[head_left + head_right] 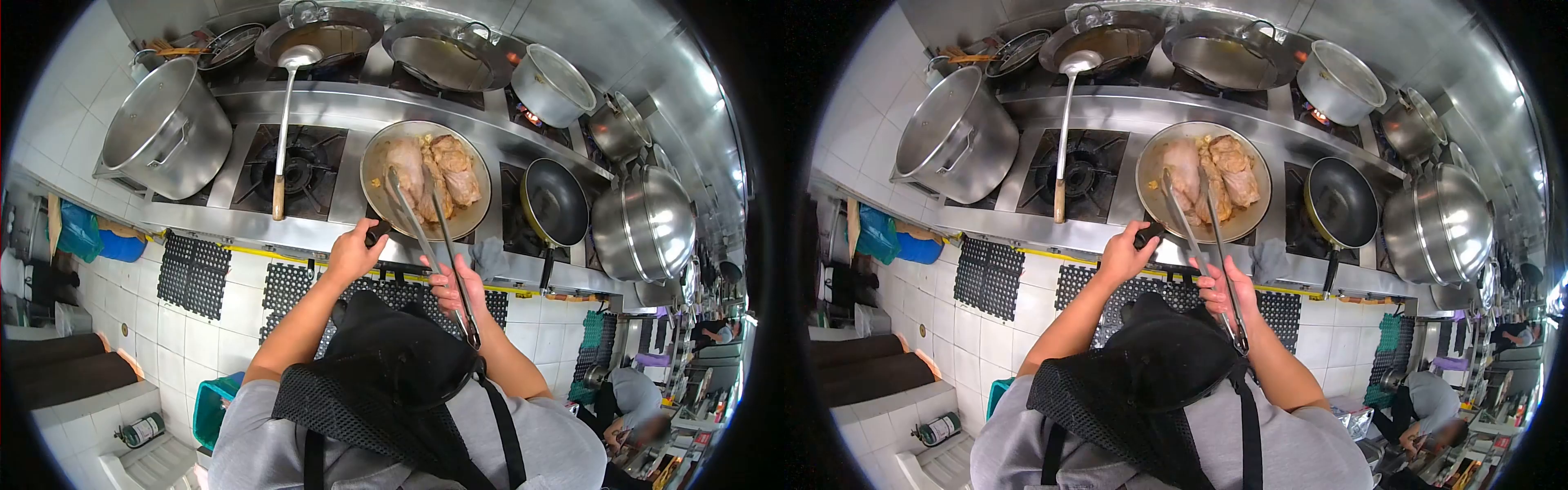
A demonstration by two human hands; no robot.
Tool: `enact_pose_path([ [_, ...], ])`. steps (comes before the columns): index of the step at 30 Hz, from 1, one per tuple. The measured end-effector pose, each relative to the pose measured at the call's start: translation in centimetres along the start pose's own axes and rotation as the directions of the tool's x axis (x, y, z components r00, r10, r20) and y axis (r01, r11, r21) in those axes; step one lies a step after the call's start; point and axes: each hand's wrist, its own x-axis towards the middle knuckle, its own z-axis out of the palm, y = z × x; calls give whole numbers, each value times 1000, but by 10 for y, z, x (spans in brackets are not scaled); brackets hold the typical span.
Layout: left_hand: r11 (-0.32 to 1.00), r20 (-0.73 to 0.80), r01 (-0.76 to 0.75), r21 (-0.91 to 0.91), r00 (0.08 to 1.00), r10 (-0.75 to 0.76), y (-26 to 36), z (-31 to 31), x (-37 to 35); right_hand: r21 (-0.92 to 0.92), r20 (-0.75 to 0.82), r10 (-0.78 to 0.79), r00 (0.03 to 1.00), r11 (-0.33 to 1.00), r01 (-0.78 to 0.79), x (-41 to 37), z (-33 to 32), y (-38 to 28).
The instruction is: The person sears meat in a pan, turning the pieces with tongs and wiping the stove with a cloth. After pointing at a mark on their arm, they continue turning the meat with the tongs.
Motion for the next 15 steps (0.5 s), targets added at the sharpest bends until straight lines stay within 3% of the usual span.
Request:
enact_pose_path([
  [2, 1000, -12, -5, 17, 1000, 6, 1, 1, 1, 215, 104, 30, 994, 975, -52, 4, 0, 3],
  [9, 999, -27, -37, 26, 999, 38, 4, 0, 0, 140, -8, 33, 999, 990, -32, -11, 11, 0],
  [11, 999, -13, -33, 41, 999, 33, 2, 3, 0, -184, -158, 82, 984, 977, -111, -25, 23, -7],
  [13, 999, -10, -29, 35, 1000, 30, 3, 4, -1, -245, -164, 104, 981, 959, -143, -41, 38, -11],
  [15, 999, -6, -26, 27, 1000, 26, 6, 3, -2, -561, -347, -26, 937, 807, -186, -54, 47, -14],
])
